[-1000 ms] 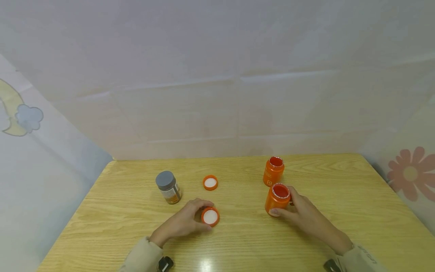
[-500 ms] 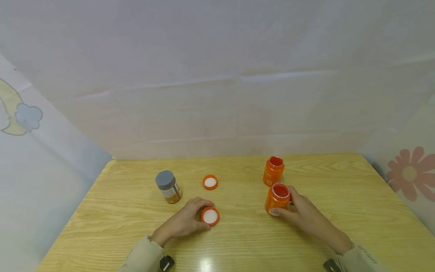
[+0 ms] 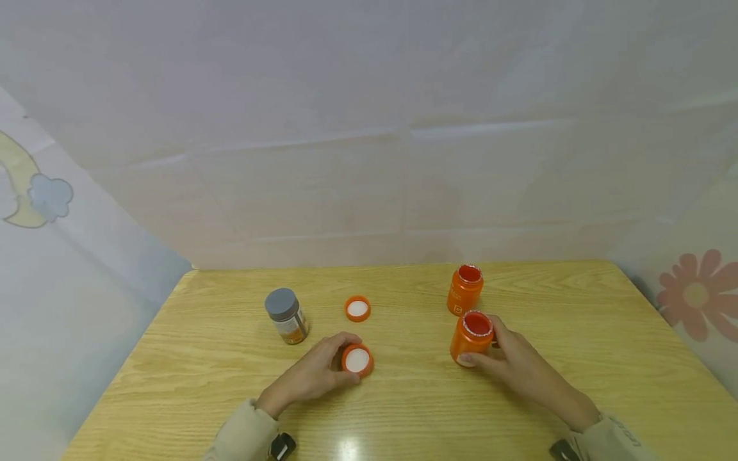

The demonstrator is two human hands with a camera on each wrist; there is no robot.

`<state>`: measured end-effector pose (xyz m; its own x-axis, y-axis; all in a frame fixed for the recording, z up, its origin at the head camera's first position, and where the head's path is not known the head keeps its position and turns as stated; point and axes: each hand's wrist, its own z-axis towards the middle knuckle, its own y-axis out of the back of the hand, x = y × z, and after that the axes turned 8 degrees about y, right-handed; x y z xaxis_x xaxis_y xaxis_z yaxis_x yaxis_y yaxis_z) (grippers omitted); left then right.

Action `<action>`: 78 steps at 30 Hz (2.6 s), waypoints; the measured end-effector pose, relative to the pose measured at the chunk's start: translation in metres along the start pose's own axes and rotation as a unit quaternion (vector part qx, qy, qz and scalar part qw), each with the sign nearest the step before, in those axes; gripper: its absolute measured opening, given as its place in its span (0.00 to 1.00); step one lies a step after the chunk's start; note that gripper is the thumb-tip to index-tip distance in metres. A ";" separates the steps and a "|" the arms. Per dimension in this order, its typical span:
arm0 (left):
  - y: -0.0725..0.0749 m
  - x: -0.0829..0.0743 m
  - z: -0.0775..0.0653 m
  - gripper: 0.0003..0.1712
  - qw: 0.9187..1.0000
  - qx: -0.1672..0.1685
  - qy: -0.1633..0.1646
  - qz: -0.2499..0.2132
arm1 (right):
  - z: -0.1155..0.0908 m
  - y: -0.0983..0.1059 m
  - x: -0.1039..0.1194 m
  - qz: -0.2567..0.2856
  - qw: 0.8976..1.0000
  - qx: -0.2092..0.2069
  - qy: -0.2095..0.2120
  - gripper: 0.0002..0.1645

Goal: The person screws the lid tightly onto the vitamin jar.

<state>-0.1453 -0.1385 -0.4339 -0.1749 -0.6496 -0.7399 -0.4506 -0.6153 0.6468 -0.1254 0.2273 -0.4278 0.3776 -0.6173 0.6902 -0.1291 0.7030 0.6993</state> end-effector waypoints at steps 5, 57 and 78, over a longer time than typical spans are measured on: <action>0.001 -0.001 0.001 0.33 1.000 -0.001 -0.005 -0.012 | 0.000 0.001 0.001 -0.005 1.000 0.001 0.003 0.40; -0.007 -0.022 -0.009 0.32 0.980 -0.151 -0.072 -0.106 | -0.004 -0.017 0.017 0.010 0.998 0.030 0.050 0.36; -0.010 -0.027 -0.009 0.33 0.974 -0.166 -0.069 -0.140 | -0.002 -0.022 0.023 0.016 0.996 0.051 0.065 0.36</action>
<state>-0.1285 -0.1187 -0.4188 -0.2118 -0.3832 -0.8990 -0.1937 -0.8852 0.4230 -0.1125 0.1985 -0.4277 0.4868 -0.5394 0.6871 -0.2323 0.6783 0.6970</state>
